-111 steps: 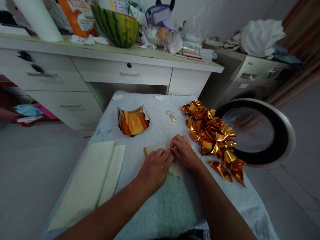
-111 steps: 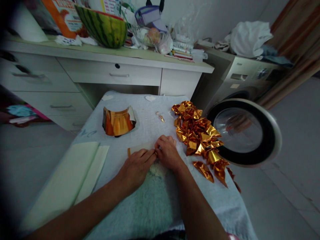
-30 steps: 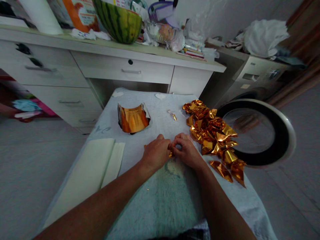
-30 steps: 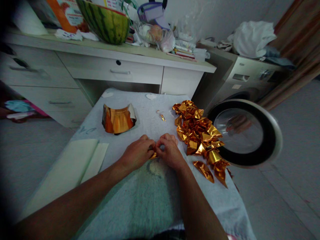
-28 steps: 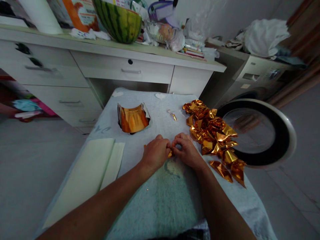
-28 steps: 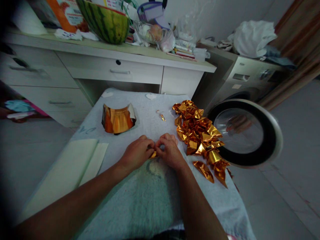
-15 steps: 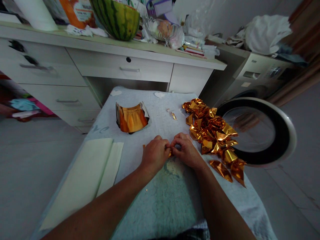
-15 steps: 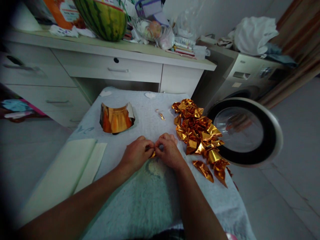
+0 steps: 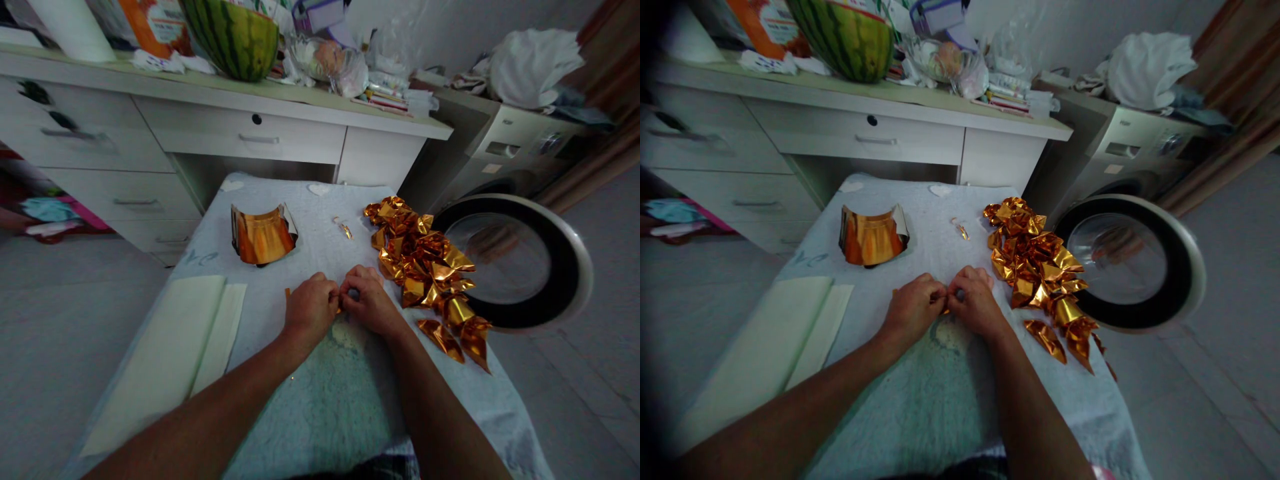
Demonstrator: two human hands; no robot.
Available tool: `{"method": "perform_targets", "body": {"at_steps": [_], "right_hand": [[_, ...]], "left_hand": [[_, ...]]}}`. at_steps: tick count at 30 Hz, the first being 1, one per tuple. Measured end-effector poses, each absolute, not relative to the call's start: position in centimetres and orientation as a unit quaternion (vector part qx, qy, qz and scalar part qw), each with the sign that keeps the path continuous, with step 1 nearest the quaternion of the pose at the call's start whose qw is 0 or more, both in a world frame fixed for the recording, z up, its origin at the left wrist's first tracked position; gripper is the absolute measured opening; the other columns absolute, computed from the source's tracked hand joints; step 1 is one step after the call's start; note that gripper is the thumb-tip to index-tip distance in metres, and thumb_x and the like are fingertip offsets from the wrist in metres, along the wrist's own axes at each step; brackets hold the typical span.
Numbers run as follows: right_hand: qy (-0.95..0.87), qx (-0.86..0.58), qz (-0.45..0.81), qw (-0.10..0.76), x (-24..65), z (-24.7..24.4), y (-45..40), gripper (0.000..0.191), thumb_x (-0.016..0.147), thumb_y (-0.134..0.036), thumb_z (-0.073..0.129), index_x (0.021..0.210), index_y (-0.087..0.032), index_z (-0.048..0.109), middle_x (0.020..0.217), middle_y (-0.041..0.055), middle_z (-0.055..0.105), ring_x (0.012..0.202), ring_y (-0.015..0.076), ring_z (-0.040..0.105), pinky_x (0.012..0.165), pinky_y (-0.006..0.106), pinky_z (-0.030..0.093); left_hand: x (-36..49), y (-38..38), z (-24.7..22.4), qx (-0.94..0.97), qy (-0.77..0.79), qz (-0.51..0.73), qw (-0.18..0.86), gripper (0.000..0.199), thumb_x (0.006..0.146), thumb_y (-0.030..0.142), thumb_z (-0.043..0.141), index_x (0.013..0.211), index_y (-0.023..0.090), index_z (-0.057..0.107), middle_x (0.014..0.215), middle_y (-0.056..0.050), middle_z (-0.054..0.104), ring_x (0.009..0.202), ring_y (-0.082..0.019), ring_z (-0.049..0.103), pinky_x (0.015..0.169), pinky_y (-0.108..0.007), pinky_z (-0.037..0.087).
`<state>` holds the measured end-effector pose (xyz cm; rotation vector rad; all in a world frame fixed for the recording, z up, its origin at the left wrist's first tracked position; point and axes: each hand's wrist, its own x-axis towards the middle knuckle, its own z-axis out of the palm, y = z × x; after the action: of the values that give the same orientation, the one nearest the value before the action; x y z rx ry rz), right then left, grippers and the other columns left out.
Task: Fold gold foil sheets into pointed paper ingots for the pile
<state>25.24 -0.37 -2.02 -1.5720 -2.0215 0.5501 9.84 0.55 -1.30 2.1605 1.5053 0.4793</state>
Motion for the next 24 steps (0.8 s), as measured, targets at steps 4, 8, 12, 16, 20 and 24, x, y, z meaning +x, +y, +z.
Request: {"method": "perform_targets", "body": {"at_steps": [4,8,12,16,20,24], "right_hand": [[-0.730,-0.605,0.199,0.248,24.7,-1.7,-0.5,0.011,0.078,-0.009,0.065,0.071,-0.018,0.066,0.087,0.0022,0.058,0.092,0.0196,0.045,0.085,0.036,0.028],[-0.715,-0.624,0.199,0.246,24.2,-1.7,-0.5,0.012,0.077,-0.009,0.065,0.068,-0.018,0.065,0.086,0.0022,0.058,0.092,0.0197,0.044,0.086,0.036,0.027],[-0.708,-0.631,0.206,0.242,24.2,-1.8,-0.3,0.014,0.077,-0.009,0.063,0.066,-0.017,0.064,0.084,0.0017,0.059,0.090,0.0190,0.044,0.086,0.036,0.027],[-0.706,-0.636,0.203,0.237,24.2,-2.1,0.0,0.015,0.077,-0.010,0.062,0.065,-0.018,0.065,0.083,0.0017,0.060,0.090,0.0195,0.045,0.086,0.037,0.026],[-0.713,-0.631,0.189,0.240,24.4,-2.6,0.2,0.014,0.077,-0.012,0.062,0.065,-0.019,0.064,0.083,0.0020,0.060,0.090,0.0199,0.046,0.085,0.037,0.027],[-0.726,-0.615,0.181,0.250,24.9,-2.8,0.2,0.012,0.080,-0.014,0.062,0.071,-0.020,0.066,0.084,0.0021,0.060,0.088,0.0197,0.046,0.083,0.036,0.028]], "left_hand": [[9.9,0.5,-1.5,0.791,0.540,0.177,0.224,0.022,0.086,0.015,0.054,0.067,0.020,0.063,0.076,0.001,0.058,0.072,-0.013,0.056,0.063,-0.026,0.033],[10.0,0.5,-1.9,0.798,0.532,0.187,0.213,0.022,0.086,0.014,0.053,0.067,0.020,0.062,0.075,0.001,0.058,0.072,-0.014,0.056,0.064,-0.027,0.034],[9.9,0.4,-2.2,0.802,0.525,0.197,0.204,0.021,0.086,0.014,0.053,0.069,0.021,0.062,0.075,0.001,0.058,0.072,-0.014,0.055,0.064,-0.027,0.034],[9.9,0.3,-2.3,0.806,0.519,0.202,0.200,0.019,0.086,0.014,0.053,0.072,0.021,0.064,0.077,0.000,0.059,0.074,-0.015,0.056,0.065,-0.027,0.036],[9.9,0.1,-2.3,0.810,0.514,0.203,0.197,0.017,0.087,0.014,0.053,0.075,0.022,0.063,0.080,0.000,0.060,0.077,-0.016,0.057,0.068,-0.028,0.038],[9.9,0.1,-2.2,0.806,0.522,0.199,0.193,0.015,0.088,0.015,0.053,0.077,0.021,0.061,0.082,-0.001,0.060,0.079,-0.016,0.058,0.068,-0.028,0.039]]}}
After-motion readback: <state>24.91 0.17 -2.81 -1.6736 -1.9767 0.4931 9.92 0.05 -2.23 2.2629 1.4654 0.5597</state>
